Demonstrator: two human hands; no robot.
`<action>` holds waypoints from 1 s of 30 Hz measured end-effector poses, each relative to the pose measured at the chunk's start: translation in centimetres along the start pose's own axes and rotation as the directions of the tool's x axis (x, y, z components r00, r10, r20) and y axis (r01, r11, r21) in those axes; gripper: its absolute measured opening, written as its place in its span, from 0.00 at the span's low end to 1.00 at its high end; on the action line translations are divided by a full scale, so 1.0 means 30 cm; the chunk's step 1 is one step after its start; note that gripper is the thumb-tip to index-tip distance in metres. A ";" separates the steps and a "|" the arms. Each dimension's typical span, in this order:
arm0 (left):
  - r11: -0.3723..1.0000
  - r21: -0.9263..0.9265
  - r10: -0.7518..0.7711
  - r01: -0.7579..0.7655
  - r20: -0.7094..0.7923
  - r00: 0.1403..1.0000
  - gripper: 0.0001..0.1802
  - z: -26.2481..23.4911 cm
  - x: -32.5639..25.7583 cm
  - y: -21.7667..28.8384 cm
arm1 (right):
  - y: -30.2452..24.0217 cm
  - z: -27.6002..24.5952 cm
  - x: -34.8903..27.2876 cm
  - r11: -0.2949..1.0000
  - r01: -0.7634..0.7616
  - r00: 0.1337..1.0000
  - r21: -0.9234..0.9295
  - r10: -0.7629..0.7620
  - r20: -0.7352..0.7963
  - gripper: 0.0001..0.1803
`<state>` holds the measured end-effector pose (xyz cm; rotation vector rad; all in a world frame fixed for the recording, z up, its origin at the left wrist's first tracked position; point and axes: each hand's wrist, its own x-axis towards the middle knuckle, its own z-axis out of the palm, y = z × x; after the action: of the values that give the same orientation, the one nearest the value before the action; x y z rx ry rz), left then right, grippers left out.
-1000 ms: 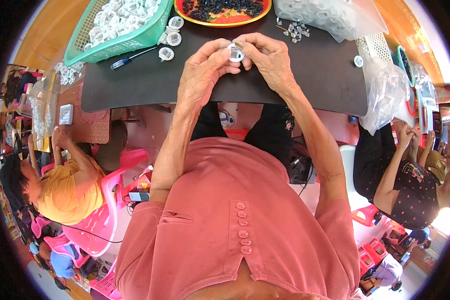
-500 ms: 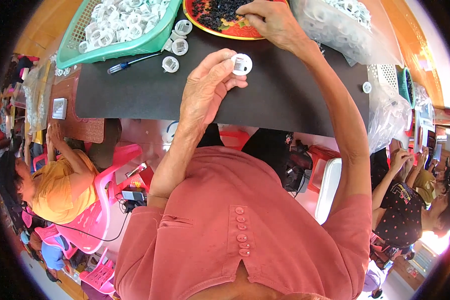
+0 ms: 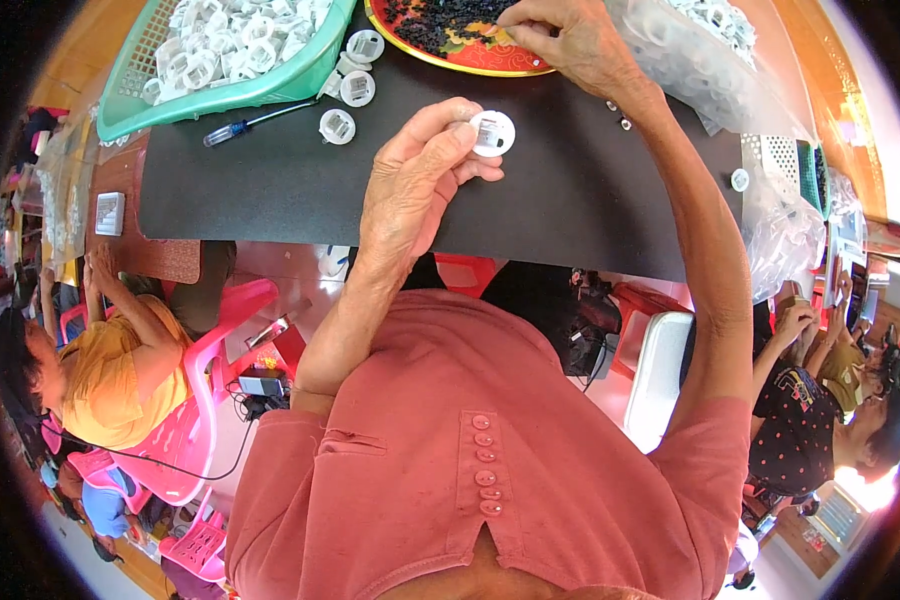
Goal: The person assembles components by picking up plastic bases and inserting small parts into each base by hand, placing the assembled pieces on the table.
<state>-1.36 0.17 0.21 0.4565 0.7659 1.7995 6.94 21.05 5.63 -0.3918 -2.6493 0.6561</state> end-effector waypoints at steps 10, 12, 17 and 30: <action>1.000 0.015 0.010 -0.010 -0.016 1.000 0.14 0.006 -0.003 -0.004 | 0.017 0.050 0.035 0.985 0.145 0.988 -0.097 -0.139 0.066 0.09; 1.000 0.018 0.016 -0.015 -0.016 1.000 0.14 0.010 -0.002 -0.003 | 0.024 0.050 0.032 0.990 0.135 0.990 -0.046 -0.133 0.045 0.08; 1.000 0.014 0.009 -0.008 -0.014 1.000 0.13 0.001 -0.005 -0.002 | 0.006 0.028 0.036 0.963 0.256 0.967 0.088 -0.254 -0.037 0.09; 1.000 0.018 0.008 -0.008 -0.012 1.000 0.13 0.008 -0.004 -0.004 | -0.004 0.039 0.067 0.983 0.086 0.974 -0.163 -0.048 0.221 0.08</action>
<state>-1.09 0.13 0.30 0.4614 0.7900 1.8059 4.63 21.20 5.31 -0.2904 -2.9246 0.4745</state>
